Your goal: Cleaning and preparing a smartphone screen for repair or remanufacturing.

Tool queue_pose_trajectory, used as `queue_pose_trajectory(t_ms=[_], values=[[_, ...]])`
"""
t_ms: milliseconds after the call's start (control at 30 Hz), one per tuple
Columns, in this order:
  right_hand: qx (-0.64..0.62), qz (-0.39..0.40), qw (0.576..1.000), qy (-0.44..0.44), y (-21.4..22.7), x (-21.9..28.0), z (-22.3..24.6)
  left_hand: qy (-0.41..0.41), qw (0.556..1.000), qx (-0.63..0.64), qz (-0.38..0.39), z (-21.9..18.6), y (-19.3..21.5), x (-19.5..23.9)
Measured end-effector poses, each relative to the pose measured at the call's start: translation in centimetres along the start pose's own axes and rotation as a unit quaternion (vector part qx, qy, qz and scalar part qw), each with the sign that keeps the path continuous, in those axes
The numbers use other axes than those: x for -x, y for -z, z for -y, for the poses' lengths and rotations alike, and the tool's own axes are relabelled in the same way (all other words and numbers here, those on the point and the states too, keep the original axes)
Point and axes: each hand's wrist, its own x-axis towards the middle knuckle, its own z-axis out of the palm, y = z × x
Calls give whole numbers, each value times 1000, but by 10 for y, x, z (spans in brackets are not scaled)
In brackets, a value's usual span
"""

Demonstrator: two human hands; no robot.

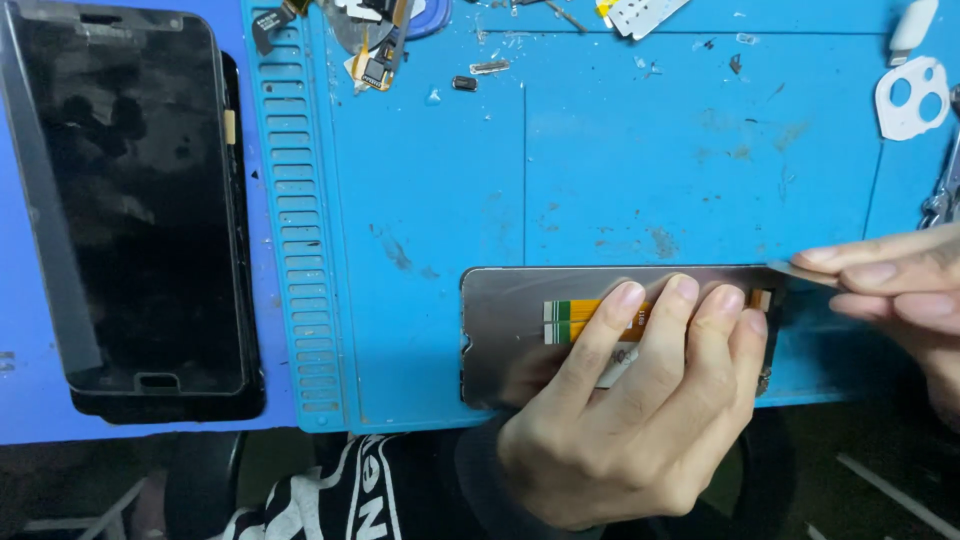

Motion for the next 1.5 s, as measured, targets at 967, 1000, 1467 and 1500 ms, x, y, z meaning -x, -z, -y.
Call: queue_pose_trajectory(t_ms=[967,1000,1467,1500], values=[[145,104,969,169,-45,-47,47,22,998,40,46,2,10,7],[132,88,975,157,-48,-47,51,17,998,39,43,3,10,8],[208,55,975,50,-18,-33,16,80,989,125,27,-3,10,24],[202,54,977,49,-18,-32,16,75,988,128,32,-2,8,26]])
